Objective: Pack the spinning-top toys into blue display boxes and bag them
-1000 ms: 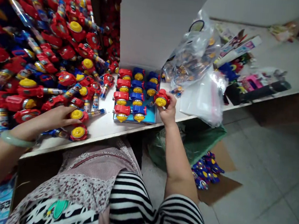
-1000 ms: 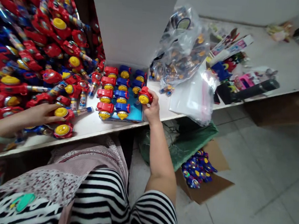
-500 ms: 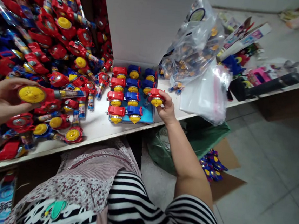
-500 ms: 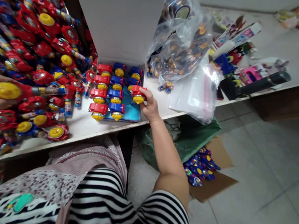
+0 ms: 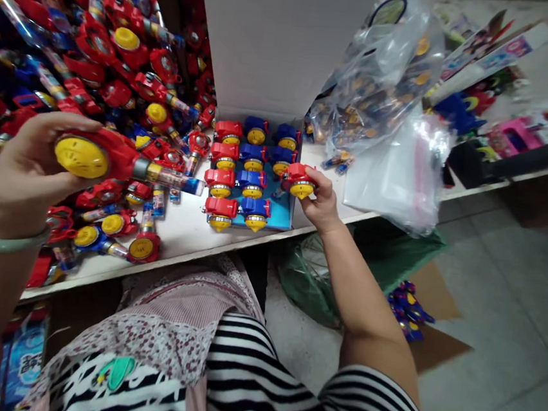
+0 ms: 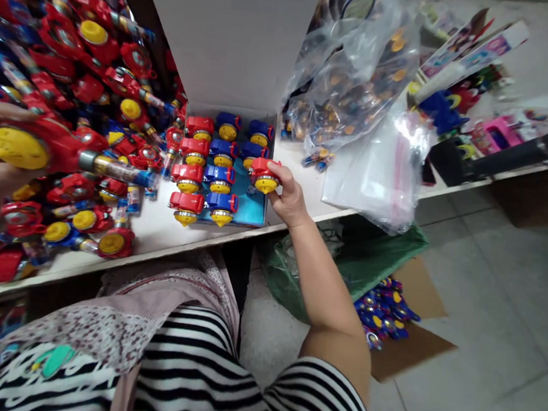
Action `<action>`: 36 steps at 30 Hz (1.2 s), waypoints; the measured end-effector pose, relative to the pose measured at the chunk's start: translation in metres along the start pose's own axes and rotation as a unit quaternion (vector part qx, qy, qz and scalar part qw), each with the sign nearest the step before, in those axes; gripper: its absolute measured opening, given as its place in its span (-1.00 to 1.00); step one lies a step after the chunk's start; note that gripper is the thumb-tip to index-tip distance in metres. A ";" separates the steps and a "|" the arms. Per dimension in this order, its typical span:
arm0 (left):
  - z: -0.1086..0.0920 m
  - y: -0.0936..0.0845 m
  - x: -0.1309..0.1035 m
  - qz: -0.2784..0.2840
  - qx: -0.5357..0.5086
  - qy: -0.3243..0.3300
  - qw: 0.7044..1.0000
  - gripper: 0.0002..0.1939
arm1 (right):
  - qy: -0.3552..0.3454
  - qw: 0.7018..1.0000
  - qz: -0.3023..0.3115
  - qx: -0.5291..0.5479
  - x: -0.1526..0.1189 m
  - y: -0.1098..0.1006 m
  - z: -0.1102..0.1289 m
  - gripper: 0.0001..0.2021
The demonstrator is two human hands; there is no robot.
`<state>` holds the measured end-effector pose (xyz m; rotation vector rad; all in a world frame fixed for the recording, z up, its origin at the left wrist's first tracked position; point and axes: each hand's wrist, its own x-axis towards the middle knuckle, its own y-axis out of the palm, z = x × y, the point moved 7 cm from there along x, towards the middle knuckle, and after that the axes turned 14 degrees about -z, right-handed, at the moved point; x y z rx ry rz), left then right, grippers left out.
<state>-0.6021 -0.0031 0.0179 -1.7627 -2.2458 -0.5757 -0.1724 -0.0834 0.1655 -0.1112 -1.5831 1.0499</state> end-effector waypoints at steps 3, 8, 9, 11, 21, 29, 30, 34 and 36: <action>-0.012 0.020 0.003 0.057 -0.085 0.016 0.995 -0.30 | 0.011 0.999 0.033 -0.002 0.002 0.002 0.001 -0.55; -0.027 0.042 0.007 0.119 -0.119 0.008 0.986 -0.35 | 0.025 0.999 0.036 0.003 0.005 -0.004 0.000 -0.54; -0.030 0.046 0.008 0.133 -0.119 0.007 0.984 -0.36 | 0.021 0.999 0.032 0.009 0.005 -0.004 0.001 -0.54; -0.034 0.051 0.010 0.148 -0.125 0.015 0.981 -0.38 | 0.014 0.997 0.068 0.017 0.002 0.005 0.001 -0.57; -0.089 0.100 0.000 0.251 -0.171 0.091 0.948 -0.50 | 0.024 0.974 0.174 -0.140 0.018 -0.002 0.046 -0.30; -0.155 0.166 -0.029 0.310 -0.156 0.245 0.905 -0.35 | 0.109 0.994 0.017 -0.006 0.022 -0.020 0.123 -0.07; -0.147 0.164 -0.029 0.292 -0.137 0.265 0.909 -0.32 | 0.110 0.994 0.002 -0.018 0.015 -0.025 0.114 -0.07; -0.091 0.160 -0.050 0.286 -0.016 0.368 0.885 -0.52 | 0.111 0.993 -0.033 -0.037 -0.020 -0.038 0.073 -0.16; -0.064 0.159 -0.060 0.269 0.038 0.377 0.885 -0.61 | 0.121 0.990 -0.065 -0.034 -0.035 -0.037 0.058 -0.13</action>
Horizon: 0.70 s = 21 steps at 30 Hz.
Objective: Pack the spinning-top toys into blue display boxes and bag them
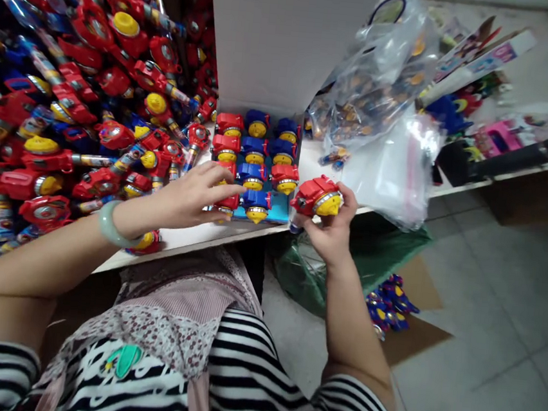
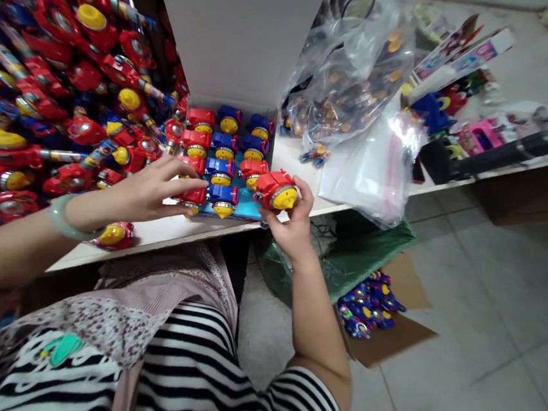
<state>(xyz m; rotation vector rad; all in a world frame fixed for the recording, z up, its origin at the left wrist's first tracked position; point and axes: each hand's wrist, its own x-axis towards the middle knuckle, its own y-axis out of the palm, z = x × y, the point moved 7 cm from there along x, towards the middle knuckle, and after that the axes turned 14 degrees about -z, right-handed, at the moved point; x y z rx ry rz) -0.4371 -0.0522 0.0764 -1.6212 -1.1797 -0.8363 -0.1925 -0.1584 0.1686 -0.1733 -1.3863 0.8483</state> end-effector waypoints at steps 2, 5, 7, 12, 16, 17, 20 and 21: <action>0.008 0.005 -0.016 -0.032 0.026 -0.028 0.999 -0.65 | 0.000 0.999 -0.044 -0.014 -0.008 0.003 -0.012 -0.09; 0.009 0.007 -0.025 -0.077 0.020 -0.045 0.996 -0.70 | -0.023 0.994 -0.094 -0.052 -0.016 0.011 -0.021 -0.15; 0.008 0.007 -0.026 -0.086 0.011 -0.049 0.995 -0.71 | -0.040 0.992 -0.105 -0.059 -0.019 0.016 -0.023 -0.22; 0.011 0.008 -0.028 -0.071 0.013 -0.063 0.995 -0.68 | -0.072 0.992 -0.078 -0.063 -0.026 0.024 -0.018 -0.32; 0.013 0.011 -0.029 -0.071 0.009 -0.074 0.995 -0.65 | -0.055 0.994 -0.012 -0.097 -0.041 0.044 -0.025 -0.41; 0.012 0.012 -0.029 -0.073 0.012 -0.075 0.994 -0.65 | -0.046 0.994 -0.007 -0.101 -0.045 0.047 -0.027 -0.44; 0.008 0.013 -0.034 -0.082 0.023 -0.065 0.994 -0.63 | -0.001 0.994 0.013 -0.107 -0.050 0.044 -0.026 -0.41; 0.007 0.011 -0.037 -0.083 0.021 -0.059 0.995 -0.61 | 0.018 0.993 0.048 -0.108 -0.048 0.041 -0.022 -0.37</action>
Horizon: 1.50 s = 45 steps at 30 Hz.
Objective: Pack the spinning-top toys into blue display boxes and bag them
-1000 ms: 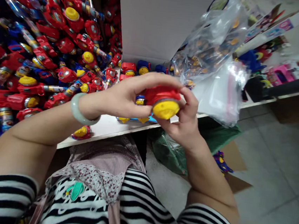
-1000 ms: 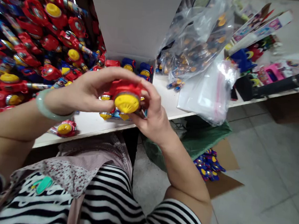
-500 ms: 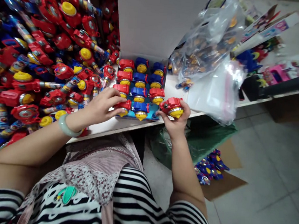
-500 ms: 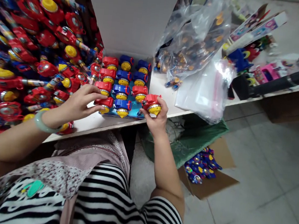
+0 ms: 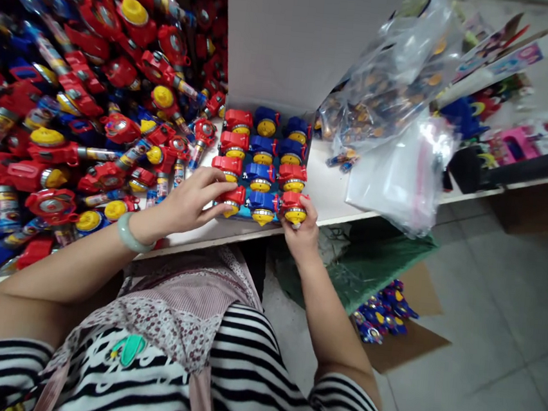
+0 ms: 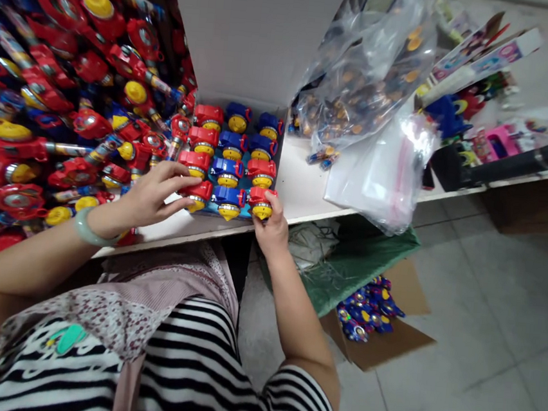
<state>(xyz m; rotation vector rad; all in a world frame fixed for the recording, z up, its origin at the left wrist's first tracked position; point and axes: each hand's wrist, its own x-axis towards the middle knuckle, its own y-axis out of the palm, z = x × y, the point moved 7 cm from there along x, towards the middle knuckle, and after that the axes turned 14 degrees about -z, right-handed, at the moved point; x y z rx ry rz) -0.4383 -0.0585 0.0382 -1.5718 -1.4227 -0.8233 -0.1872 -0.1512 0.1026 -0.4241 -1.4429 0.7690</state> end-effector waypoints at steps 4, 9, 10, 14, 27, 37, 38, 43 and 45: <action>0.018 -0.036 0.015 -0.077 -0.037 -0.043 0.995 -0.54 | 0.034 0.990 0.138 0.008 0.044 -0.043 0.024 -0.23; 0.076 -0.083 0.121 -0.212 -0.289 -0.265 0.895 -0.62 | 0.156 0.977 -0.058 0.131 0.201 -0.076 0.053 -0.45; 0.084 -0.078 0.148 -0.185 -0.357 -0.319 0.858 -0.56 | 0.224 0.961 -0.036 0.159 0.230 -0.060 0.055 -0.46; 0.094 -0.061 0.218 -0.112 -0.483 -0.445 0.746 -0.40 | 0.315 0.924 0.076 0.202 0.299 -0.003 0.073 -0.33; 0.054 -0.058 0.123 -0.058 -0.427 -0.291 0.854 -0.30 | 0.110 0.969 0.184 0.121 0.217 -0.044 0.070 -0.20; 0.089 -0.034 0.142 -0.210 -0.223 -0.161 0.938 -0.55 | -0.073 0.988 -0.022 -0.134 0.225 -0.028 0.069 -0.61; 0.088 -0.035 0.141 -0.192 -0.235 -0.169 0.938 -0.55 | -0.064 0.992 0.006 -0.109 0.223 -0.028 0.068 -0.58; 0.077 -0.029 0.111 -0.107 -0.310 -0.226 0.917 -0.43 | -0.012 0.986 0.166 -0.009 0.195 -0.028 0.058 -0.36; 0.073 -0.020 0.093 -0.088 -0.325 -0.246 0.909 -0.37 | -0.008 0.984 0.180 0.002 0.178 -0.029 0.054 -0.33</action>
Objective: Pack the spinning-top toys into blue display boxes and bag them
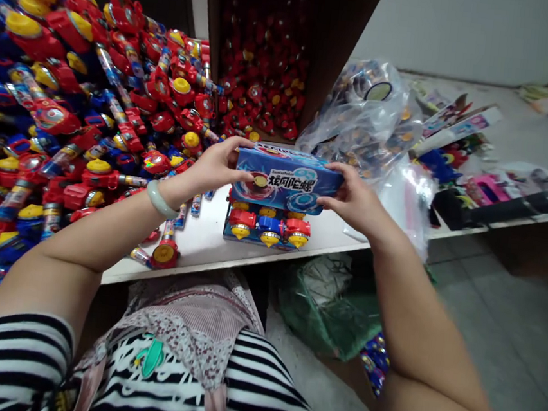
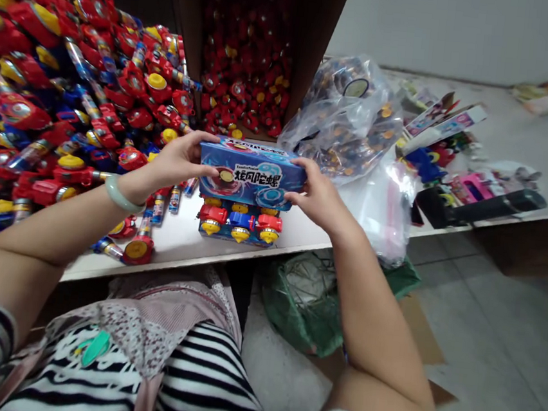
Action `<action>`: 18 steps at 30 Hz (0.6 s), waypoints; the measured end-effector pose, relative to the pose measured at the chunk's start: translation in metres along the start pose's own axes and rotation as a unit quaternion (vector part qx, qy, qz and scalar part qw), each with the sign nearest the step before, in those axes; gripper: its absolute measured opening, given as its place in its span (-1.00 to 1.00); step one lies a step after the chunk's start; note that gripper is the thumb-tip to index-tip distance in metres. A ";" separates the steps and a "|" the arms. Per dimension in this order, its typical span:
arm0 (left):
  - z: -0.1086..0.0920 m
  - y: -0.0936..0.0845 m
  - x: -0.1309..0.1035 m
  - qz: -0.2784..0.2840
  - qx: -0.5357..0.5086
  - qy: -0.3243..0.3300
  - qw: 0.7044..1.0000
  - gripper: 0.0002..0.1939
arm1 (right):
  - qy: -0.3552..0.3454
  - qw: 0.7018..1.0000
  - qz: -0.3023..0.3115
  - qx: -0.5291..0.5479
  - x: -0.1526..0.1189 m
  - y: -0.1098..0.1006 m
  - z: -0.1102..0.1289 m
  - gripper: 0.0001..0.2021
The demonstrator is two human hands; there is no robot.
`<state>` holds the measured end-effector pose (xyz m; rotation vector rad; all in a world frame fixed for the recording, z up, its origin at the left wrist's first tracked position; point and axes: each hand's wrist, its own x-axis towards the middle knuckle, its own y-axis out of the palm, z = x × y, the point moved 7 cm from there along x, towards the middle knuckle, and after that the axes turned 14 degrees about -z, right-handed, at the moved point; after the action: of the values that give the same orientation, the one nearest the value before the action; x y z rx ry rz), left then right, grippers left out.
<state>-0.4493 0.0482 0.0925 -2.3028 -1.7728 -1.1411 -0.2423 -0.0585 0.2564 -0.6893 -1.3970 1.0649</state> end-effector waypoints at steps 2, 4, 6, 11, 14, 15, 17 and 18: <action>0.009 0.004 -0.015 0.007 0.003 -0.012 1.000 -0.31 | 0.003 1.000 0.000 0.008 -0.015 0.006 -0.004 -0.33; 0.014 0.007 -0.027 0.018 0.016 -0.017 1.000 -0.24 | 0.010 1.000 0.007 0.018 -0.025 0.012 -0.007 -0.32; 0.015 0.010 -0.034 0.036 0.028 -0.029 0.999 -0.16 | 0.019 0.999 0.022 0.025 -0.031 0.017 -0.010 -0.28; 0.011 0.010 -0.038 0.100 0.002 -0.086 0.991 -0.04 | 0.028 0.998 0.043 0.026 -0.033 0.019 -0.019 -0.19; 0.012 0.008 -0.038 0.121 0.005 -0.101 0.988 -0.04 | 0.021 0.998 0.057 0.021 -0.033 0.020 -0.021 -0.19; 0.012 0.007 -0.038 0.119 0.019 -0.092 0.988 -0.05 | 0.019 0.998 0.061 0.015 -0.033 0.021 -0.021 -0.20; 0.013 0.005 -0.037 0.105 0.060 -0.054 0.991 -0.08 | 0.013 0.998 0.058 -0.007 -0.035 0.021 -0.021 -0.23; 0.013 0.005 -0.038 0.095 0.087 -0.029 0.991 -0.09 | 0.009 0.998 0.050 -0.024 -0.035 0.021 -0.021 -0.25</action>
<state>-0.4418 0.0206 0.0645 -2.3615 -1.5587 -0.8634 -0.2208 -0.0773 0.2203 -0.8097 -1.3885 1.1037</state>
